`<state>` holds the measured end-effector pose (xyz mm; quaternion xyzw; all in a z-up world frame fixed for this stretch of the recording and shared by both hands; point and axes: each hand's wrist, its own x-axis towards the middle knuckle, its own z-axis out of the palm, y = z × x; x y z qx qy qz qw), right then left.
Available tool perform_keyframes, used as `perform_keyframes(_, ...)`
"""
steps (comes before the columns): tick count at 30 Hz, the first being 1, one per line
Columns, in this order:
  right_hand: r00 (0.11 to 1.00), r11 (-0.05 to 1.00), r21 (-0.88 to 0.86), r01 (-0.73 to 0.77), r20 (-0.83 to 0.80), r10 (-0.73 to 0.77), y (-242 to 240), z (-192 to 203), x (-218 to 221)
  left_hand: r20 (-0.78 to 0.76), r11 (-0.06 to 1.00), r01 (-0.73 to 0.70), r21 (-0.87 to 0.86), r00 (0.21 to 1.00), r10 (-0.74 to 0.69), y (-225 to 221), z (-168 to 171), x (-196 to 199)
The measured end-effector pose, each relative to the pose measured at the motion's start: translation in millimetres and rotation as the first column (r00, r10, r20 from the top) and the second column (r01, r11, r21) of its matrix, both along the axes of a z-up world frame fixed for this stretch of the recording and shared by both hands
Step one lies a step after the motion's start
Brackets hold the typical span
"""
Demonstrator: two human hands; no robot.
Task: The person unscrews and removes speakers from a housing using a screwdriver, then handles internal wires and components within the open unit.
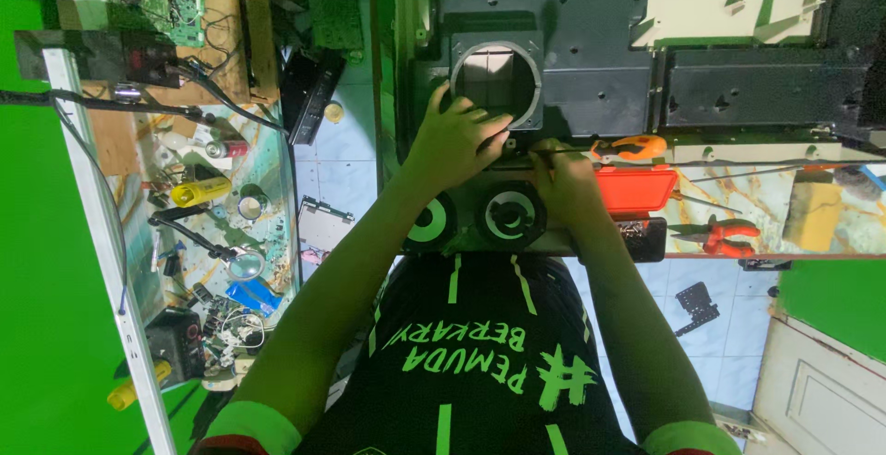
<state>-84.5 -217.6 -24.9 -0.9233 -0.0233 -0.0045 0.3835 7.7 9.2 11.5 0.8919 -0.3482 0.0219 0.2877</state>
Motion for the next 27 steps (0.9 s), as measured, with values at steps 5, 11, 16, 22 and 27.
perform_keyframes(5,0.997,0.998,0.028,-0.054,0.058,0.052,5.4,1.2,2.4,-0.031,0.998,0.007,0.056,1.000,-0.005,1.2,1.4,-0.6)
perform_keyframes(11,0.998,0.999,0.025,-0.033,-0.054,0.034,7.0,6.0,4.6,-0.037,0.956,0.074,0.283,0.997,-0.066,0.4,0.4,2.1)
perform_keyframes(16,0.998,0.998,0.009,-0.056,-0.029,0.056,7.6,7.0,5.0,0.009,0.963,0.060,0.261,0.998,-0.065,1.2,-0.9,1.0)
perform_keyframes(22,0.998,0.997,0.027,-0.066,0.025,0.065,8.7,3.4,5.9,-0.072,0.954,0.087,0.286,0.995,-0.069,1.4,1.3,2.3)
perform_keyframes(27,0.997,0.998,-0.024,-0.062,0.034,0.062,9.9,2.6,4.0,-0.020,0.969,0.079,0.232,0.997,-0.077,2.7,1.1,1.5)
